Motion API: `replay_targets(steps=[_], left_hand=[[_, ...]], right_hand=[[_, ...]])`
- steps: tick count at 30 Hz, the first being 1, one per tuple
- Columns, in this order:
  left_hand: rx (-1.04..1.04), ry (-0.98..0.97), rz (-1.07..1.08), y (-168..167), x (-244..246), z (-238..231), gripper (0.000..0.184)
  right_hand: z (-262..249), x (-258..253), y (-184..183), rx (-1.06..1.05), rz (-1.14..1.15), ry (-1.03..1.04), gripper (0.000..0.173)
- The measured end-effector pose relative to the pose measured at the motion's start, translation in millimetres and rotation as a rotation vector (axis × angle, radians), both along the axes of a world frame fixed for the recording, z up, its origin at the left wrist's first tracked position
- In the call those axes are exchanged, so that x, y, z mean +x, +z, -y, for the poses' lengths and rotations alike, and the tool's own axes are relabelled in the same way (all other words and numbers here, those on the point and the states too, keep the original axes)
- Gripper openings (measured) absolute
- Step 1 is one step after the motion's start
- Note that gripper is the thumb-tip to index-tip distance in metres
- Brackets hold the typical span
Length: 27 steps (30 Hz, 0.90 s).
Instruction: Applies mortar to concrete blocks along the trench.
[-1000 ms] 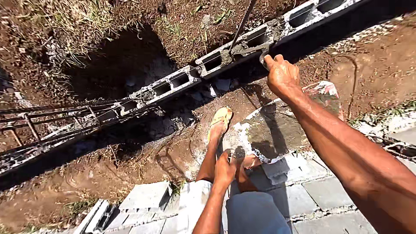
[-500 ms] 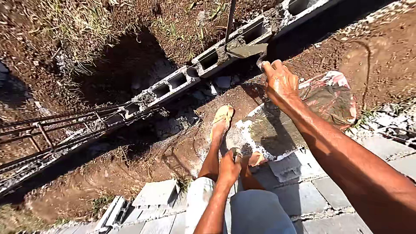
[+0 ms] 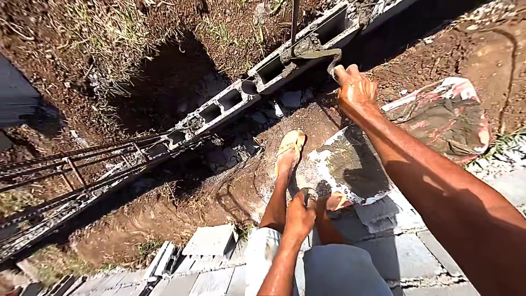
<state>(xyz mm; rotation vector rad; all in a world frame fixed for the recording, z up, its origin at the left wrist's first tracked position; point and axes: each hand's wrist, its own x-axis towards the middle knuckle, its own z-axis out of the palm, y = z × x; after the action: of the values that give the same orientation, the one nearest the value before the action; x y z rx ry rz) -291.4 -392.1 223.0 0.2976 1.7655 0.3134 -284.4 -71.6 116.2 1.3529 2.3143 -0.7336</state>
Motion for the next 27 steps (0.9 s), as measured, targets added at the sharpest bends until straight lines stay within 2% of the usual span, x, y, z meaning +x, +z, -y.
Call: replay_targets(steps=[2,5,7,12,14,17,19,21,24,27], left_hand=[[0.005,0.007,0.003,-1.2,-1.6,0.3,0.033],[0.009,0.015,0.011,-2.4,-0.3,2.0,0.033],[0.011,0.012,0.019,-1.6,-3.5,0.5,0.033],[-0.004,-0.022,0.014,-2.6,-6.9,-2.7,0.033],[-0.016,-0.025,0.022,-4.0,-6.2,-1.4,0.033],[-0.018,-0.026,0.041,-5.4,-4.7,-3.5,0.033],[-0.018,-0.026,0.041,-5.5,-6.6,-7.9,0.033],[-0.031,-0.034,0.031,-5.6,-10.5,-10.0,0.033],[-0.033,-0.042,0.015,-8.8,-12.7,-10.5,0.033],[-0.021,-0.029,0.006,-11.6,-13.7,-6.7,0.032]], right_hand=[[-3.9,1.4,3.4,0.010,0.011,-0.014,0.053],[-9.5,2.7,34.6,0.077,0.055,-0.014,0.054],[-13.7,0.6,42.7,0.108,0.065,-0.016,0.055],[-27.6,-10.8,11.1,0.049,0.054,0.001,0.058],[-8.9,-4.1,22.9,0.041,0.034,-0.064,0.054],[48.3,24.6,42.5,-0.002,-0.064,-0.220,0.049],[89.9,36.0,44.5,-0.057,-0.166,-0.255,0.049],[110.9,27.0,31.6,-0.121,-0.201,-0.242,0.050],[100.6,3.6,8.7,-0.197,-0.126,-0.218,0.051],[59.8,7.2,-0.1,-0.198,-0.090,-0.163,0.050]])
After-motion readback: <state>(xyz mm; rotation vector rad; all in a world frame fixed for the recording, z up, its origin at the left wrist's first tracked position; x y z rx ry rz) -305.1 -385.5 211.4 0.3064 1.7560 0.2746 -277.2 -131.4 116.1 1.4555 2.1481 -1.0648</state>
